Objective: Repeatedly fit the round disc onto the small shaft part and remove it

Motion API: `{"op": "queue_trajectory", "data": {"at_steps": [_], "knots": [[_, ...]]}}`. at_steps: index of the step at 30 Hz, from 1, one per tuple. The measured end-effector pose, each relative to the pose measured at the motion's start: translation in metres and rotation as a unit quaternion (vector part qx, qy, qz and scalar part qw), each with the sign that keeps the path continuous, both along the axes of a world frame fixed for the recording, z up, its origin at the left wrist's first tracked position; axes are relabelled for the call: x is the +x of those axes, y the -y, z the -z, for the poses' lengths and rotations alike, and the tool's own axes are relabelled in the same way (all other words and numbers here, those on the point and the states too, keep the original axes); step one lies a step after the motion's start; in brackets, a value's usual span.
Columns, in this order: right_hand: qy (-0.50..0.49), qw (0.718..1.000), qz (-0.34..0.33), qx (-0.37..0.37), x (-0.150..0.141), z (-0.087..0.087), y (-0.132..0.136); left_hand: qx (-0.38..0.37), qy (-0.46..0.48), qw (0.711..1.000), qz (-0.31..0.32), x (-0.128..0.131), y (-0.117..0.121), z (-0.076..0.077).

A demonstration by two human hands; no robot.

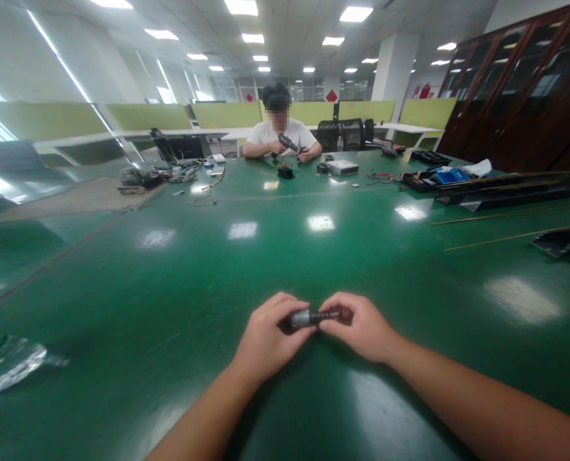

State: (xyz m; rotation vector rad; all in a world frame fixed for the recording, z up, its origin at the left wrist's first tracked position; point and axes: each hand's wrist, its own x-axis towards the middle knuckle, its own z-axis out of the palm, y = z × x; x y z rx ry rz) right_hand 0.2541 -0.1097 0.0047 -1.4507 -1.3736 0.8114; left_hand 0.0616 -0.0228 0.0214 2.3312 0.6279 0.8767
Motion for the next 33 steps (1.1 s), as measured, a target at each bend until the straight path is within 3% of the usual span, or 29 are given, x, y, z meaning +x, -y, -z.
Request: {"op": "queue_trajectory", "data": {"at_steps": [6, 26, 29, 33], "knots": [[-0.023, 0.999, 0.000, -0.028, 0.000, 0.002, -0.001, 0.000, 0.002, 1.000, -0.004, -0.001, 0.000, 0.000], [-0.095, 0.994, 0.042, -0.022, 0.003, 0.005, -0.004, 0.001, 0.012, 0.999, -0.045, -0.005, -0.013, -0.001], [-0.150, 0.987, 0.051, -0.013, 0.004, 0.006, -0.007, -0.009, 0.018, 0.995, -0.099, -0.008, -0.018, -0.003], [-0.182, 0.982, 0.055, -0.008, 0.004, 0.005, -0.010, -0.088, 0.064, 0.965, -0.239, -0.008, -0.025, -0.003]]}}
